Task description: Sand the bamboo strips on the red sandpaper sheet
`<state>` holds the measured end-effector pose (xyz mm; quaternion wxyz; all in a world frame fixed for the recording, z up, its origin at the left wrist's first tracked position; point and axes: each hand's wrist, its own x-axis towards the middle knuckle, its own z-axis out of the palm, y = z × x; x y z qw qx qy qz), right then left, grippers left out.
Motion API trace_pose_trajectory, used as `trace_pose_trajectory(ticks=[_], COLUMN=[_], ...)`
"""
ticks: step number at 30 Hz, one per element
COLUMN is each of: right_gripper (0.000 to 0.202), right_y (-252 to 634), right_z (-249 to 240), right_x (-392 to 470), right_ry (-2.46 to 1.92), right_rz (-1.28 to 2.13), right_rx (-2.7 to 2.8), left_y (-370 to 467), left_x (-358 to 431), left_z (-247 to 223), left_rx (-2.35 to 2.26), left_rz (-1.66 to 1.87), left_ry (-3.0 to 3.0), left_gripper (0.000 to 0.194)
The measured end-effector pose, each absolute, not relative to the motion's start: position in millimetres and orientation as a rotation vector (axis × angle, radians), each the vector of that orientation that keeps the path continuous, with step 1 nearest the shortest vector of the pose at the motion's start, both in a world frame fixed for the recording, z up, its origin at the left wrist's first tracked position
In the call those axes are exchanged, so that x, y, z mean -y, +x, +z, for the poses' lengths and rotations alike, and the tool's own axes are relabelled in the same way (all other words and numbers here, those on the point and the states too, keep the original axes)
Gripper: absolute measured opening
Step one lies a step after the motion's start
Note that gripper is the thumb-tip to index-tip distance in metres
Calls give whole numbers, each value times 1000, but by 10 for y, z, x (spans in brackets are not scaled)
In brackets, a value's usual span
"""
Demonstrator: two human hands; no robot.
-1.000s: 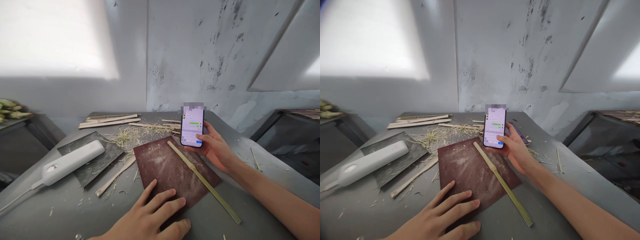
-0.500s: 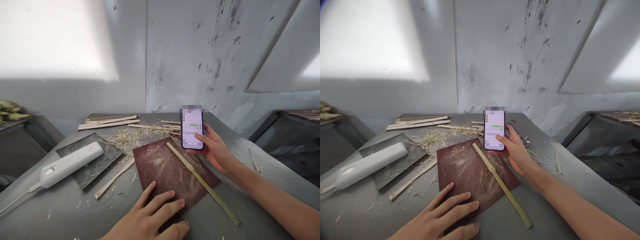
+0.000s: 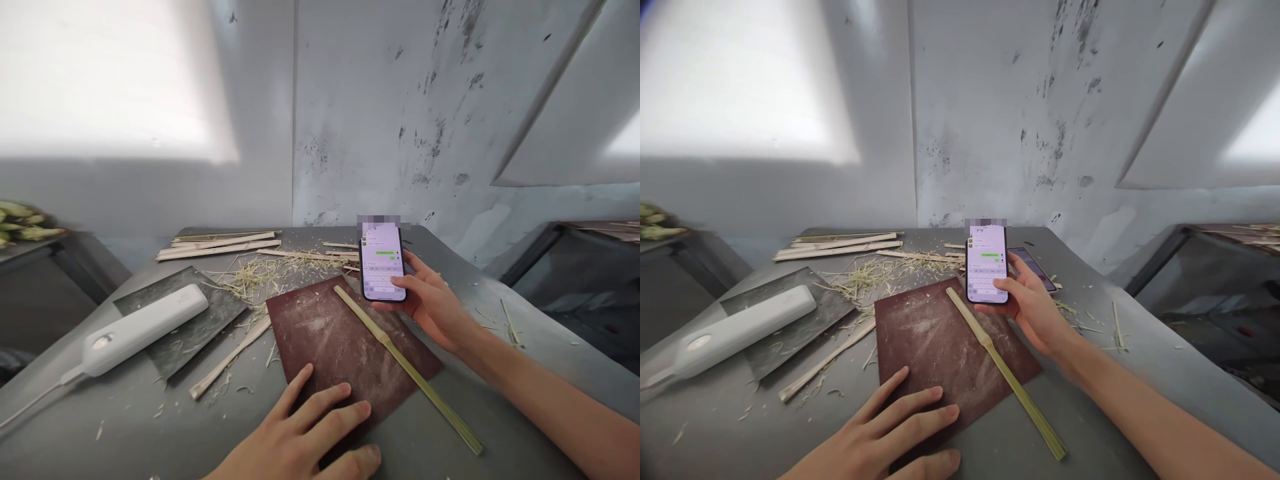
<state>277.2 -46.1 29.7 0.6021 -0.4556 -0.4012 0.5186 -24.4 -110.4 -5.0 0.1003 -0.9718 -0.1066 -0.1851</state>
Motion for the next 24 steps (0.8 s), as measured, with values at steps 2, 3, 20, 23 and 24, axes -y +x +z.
trace_pose_trajectory(ticks=[2, 3, 20, 23, 24], right_gripper=[64, 65, 64, 58, 57], right_y=[2776, 2777, 2773, 2789, 2793], right_z=[292, 286, 249, 230, 223], right_x=[466, 468, 444, 432, 429], right_ry=[-1043, -1037, -1096, -1075, -1070], right_rz=[1207, 1206, 1069, 1045, 1043], right_rx=[951, 964, 1000, 1006, 1009], left_y=[-247, -250, -278, -267, -256], left_x=[1107, 1112, 1124, 1114, 1105], left_z=[-47, -42, -32, -90, -125], left_rx=[313, 310, 309, 320, 318], left_rz=[-543, -545, -526, -527, -552], left_ry=[-2874, -2875, -2869, -2868, -2858], left_gripper=[35, 35, 40, 38, 38])
